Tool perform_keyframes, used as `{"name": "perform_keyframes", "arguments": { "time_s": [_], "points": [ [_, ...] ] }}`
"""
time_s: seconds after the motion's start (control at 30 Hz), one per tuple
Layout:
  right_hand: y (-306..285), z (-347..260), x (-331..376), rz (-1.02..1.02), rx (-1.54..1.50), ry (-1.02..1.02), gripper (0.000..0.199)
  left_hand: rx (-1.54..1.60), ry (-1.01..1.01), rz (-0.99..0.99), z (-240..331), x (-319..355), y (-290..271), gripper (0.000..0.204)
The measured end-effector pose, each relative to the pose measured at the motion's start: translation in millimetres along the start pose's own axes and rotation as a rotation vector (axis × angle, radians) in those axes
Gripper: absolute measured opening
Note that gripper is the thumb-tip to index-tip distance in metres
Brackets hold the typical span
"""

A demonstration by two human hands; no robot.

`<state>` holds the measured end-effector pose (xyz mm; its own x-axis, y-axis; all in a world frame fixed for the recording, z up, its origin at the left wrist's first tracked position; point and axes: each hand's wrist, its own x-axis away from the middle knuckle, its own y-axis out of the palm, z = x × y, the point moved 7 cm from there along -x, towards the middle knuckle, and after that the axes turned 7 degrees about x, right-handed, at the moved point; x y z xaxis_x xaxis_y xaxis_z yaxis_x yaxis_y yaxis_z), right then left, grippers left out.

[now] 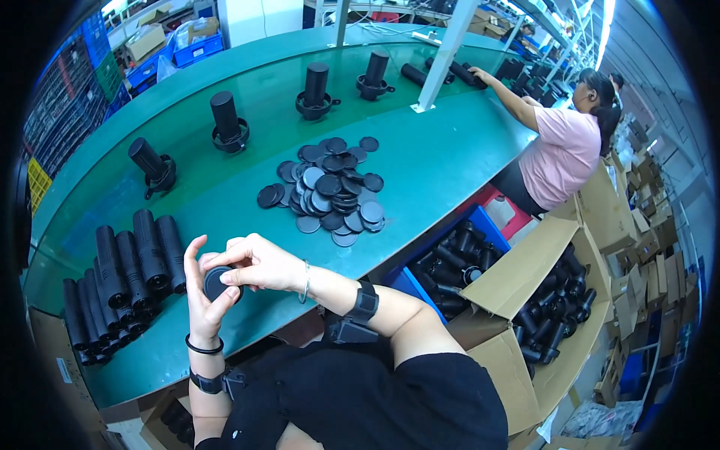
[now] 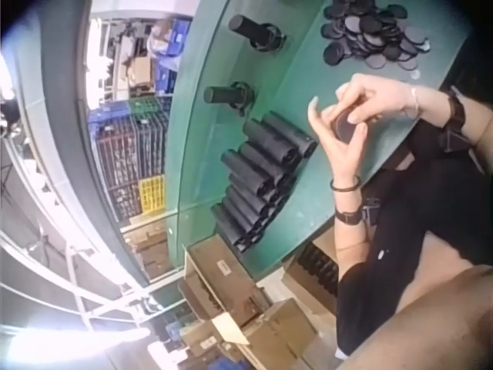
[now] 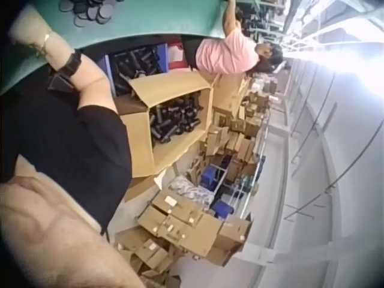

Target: The person picks up a black cylinder, presses a cap from a pile onto one end, and places the finished item into a cardboard box.

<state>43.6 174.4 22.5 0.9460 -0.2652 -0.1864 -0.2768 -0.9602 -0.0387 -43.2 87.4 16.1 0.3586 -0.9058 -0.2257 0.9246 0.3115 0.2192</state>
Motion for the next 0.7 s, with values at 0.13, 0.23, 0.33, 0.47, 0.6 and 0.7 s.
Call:
{"name": "perform_keyframes", "arguments": {
  "time_s": [0.13,0.23,0.33,0.47,0.6,0.7],
  "points": [
    [-7,1,0,0.018,-0.033,0.07,0.032,-0.078,0.035,-0.04,-1,-4,4,0.084],
    [-14,5,-11,0.096,-0.094,0.092,0.028,-0.219,0.115,0.079,5,-5,-1,0.069],
    [-13,20,-18,0.095,-0.213,0.144,0.027,-0.251,0.128,0.154,-5,4,-9,0.056],
    [-1,20,-13,0.066,-0.287,0.132,0.033,-0.114,0.131,0.163,-5,11,-7,0.065],
    [4,17,-10,0.005,-0.321,0.145,0.036,0.018,0.06,0.145,-4,9,-9,0.079],
    [11,13,-7,-0.009,-0.309,0.077,0.04,0.007,0.096,0.08,1,9,-7,0.089]
  ]
}}
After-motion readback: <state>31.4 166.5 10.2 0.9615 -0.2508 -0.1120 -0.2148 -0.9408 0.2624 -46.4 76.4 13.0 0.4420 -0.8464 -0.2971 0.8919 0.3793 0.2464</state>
